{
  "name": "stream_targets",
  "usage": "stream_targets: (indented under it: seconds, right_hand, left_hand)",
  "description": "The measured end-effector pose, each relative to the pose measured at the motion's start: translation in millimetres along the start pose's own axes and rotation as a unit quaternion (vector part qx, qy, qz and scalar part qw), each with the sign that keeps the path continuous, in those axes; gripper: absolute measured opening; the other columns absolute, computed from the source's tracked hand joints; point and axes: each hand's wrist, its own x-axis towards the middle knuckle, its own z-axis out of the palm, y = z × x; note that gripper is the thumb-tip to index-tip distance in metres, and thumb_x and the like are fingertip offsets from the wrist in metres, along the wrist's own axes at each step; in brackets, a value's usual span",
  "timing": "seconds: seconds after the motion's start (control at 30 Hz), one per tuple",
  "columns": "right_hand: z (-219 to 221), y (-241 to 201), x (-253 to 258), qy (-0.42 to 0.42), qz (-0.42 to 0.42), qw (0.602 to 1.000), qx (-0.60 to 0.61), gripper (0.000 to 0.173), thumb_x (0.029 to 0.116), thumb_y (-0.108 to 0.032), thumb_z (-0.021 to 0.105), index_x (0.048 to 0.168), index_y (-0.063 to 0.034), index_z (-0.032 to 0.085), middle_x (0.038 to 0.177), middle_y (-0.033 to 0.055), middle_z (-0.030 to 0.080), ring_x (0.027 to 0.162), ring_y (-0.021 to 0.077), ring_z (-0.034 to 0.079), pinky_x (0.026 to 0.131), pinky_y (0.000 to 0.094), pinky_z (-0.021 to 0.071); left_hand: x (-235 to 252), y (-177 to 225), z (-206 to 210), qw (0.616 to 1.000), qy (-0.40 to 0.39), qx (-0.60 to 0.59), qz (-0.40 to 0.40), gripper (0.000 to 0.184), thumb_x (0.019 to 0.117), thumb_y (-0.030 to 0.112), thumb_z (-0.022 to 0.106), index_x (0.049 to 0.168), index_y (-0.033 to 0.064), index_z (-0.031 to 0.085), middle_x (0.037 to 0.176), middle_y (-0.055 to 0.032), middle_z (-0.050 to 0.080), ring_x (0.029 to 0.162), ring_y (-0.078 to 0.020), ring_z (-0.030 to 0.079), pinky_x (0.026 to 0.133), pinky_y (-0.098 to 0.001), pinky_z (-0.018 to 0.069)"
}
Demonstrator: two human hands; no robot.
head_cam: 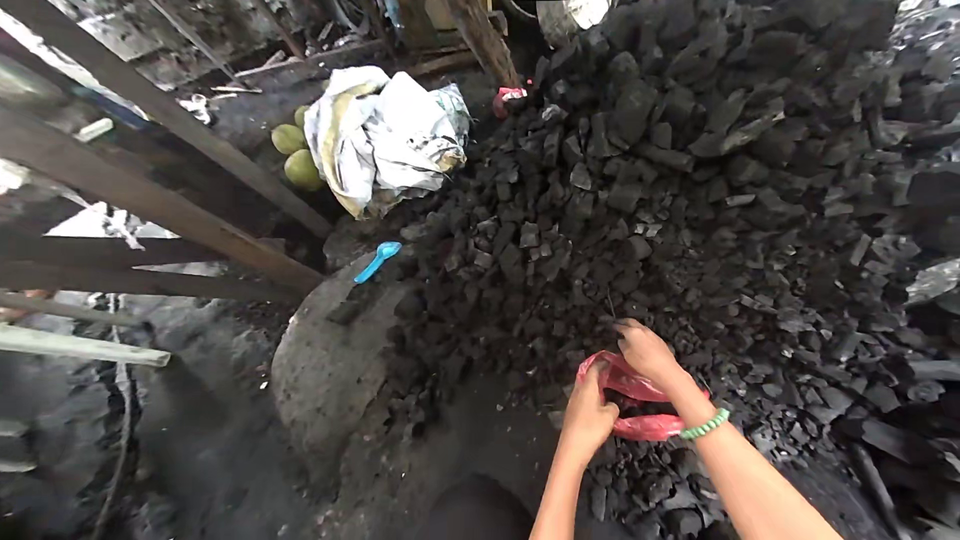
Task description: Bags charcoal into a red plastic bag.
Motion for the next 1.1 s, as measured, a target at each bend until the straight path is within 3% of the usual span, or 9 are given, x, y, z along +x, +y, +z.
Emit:
stream_targets:
  seconds: [0.13, 0.23, 0.33, 0.4, 0.5, 0.6, 0.73, 0.9, 1.1]
  right_hand:
    - [-31, 26, -66, 0.033, -0.061, 0.997, 0.034, 0.029, 0.1038, -0.013, 0.058, 0.128, -0.0016, 0.069, 0.137, 0.0181, 0.064, 0.124, 0.0371, 0.062, 0.107, 0.0588, 0.0462]
    - [-69, 72, -137, 0.286, -0.062, 0.947, 0.13, 0.034, 0.1015, -0.011, 0.061, 0.132, 0.0033, 0.065, 0.137, 0.022, 0.063, 0.126, 0.0338, 0.062, 0.108, 0.0529, 0.049]
    - [-86, 120, -197, 0.619, 0.057, 0.671, 0.405, 0.054, 0.1072, -0.019, 0.045, 0.155, 0.0025, 0.032, 0.157, 0.0199, 0.04, 0.141, 0.0266, 0.046, 0.112, 0.0426, 0.0454]
    - [-62, 133, -218, 0.683, 0.166, 0.532, 0.472, 0.055, 0.111, -0.027, 0.035, 0.16, -0.0066, 0.021, 0.161, 0.0147, 0.033, 0.145, 0.0235, 0.04, 0.115, 0.0432, 0.0407]
    - [32, 146, -221, 0.584, 0.37, 0.584, 0.426, 0.071, 0.1053, -0.021, 0.054, 0.16, 0.0038, 0.016, 0.16, 0.0307, 0.03, 0.147, 0.0382, 0.036, 0.118, 0.0485, 0.0353]
    - [103, 132, -228, 0.373, 0.493, 0.641, 0.455, 0.074, 0.1051, -0.026, 0.056, 0.161, 0.0011, 0.016, 0.161, 0.0361, 0.021, 0.148, 0.048, 0.028, 0.117, 0.0595, 0.0306]
    - [130, 104, -222, 0.262, 0.477, 0.668, 0.508, 0.069, 0.1058, -0.026, 0.057, 0.161, -0.0037, 0.021, 0.16, 0.0326, 0.028, 0.145, 0.0455, 0.035, 0.112, 0.0614, 0.036]
    - [131, 93, -207, 0.262, 0.491, 0.658, 0.508, 0.076, 0.1058, -0.033, 0.057, 0.163, -0.0065, 0.015, 0.162, 0.0323, 0.022, 0.148, 0.0449, 0.03, 0.115, 0.0602, 0.0317]
    - [135, 84, -189, 0.247, 0.427, 0.766, 0.413, 0.072, 0.1059, -0.039, 0.055, 0.164, -0.0125, 0.022, 0.168, 0.0292, 0.012, 0.153, 0.0497, 0.019, 0.12, 0.0644, 0.0237]
  left_hand:
    - [-4, 3, 2, 1.0, -0.002, 0.022, -0.001, 0.063, 0.0926, 0.0, 0.061, 0.153, 0.0074, 0.044, 0.152, -0.025, 0.044, 0.136, -0.0353, 0.051, 0.11, -0.0496, 0.0453]
    - [-11, 2, 2, 0.999, 0.002, 0.052, 0.008, 0.06, 0.0958, 0.008, 0.064, 0.153, 0.0149, 0.046, 0.153, -0.0258, 0.042, 0.128, -0.0393, 0.056, 0.103, -0.055, 0.0492]
    - [-24, 0, 2, 0.994, 0.095, 0.016, 0.047, 0.07, 0.094, 0.03, 0.075, 0.156, 0.0224, 0.044, 0.159, -0.0267, 0.033, 0.133, -0.048, 0.048, 0.1, -0.0662, 0.0459]
    - [-26, -1, 6, 0.97, 0.224, -0.059, 0.074, 0.072, 0.0938, 0.042, 0.071, 0.156, 0.0186, 0.043, 0.156, -0.0272, 0.036, 0.136, -0.0472, 0.044, 0.105, -0.0656, 0.0424]
    - [-21, -11, 15, 0.894, 0.372, -0.245, 0.047, 0.064, 0.1043, 0.041, 0.054, 0.159, 0.0128, 0.035, 0.151, -0.0285, 0.041, 0.129, -0.0399, 0.051, 0.099, -0.0558, 0.0492]
    - [-23, -30, 33, 0.815, 0.371, -0.427, -0.128, 0.061, 0.1093, 0.046, 0.04, 0.161, 0.0179, 0.025, 0.156, -0.0269, 0.034, 0.129, -0.0423, 0.048, 0.096, -0.0606, 0.0456]
    - [-17, -68, 73, 0.895, 0.285, -0.282, -0.196, 0.055, 0.1111, 0.032, 0.042, 0.157, 0.0036, 0.033, 0.162, -0.0303, 0.024, 0.147, -0.0491, 0.027, 0.113, -0.0672, 0.0285]
    - [-22, -102, 112, 0.967, 0.144, -0.105, -0.18, 0.06, 0.1129, 0.04, 0.027, 0.164, 0.0087, 0.02, 0.168, -0.023, 0.017, 0.156, -0.042, 0.015, 0.121, -0.0697, 0.0007]
    - [-44, -93, 145, 0.959, 0.216, -0.055, -0.177, 0.057, 0.1117, 0.035, 0.036, 0.16, 0.0041, 0.029, 0.16, -0.0265, 0.035, 0.15, -0.0434, 0.03, 0.123, -0.0643, 0.0106]
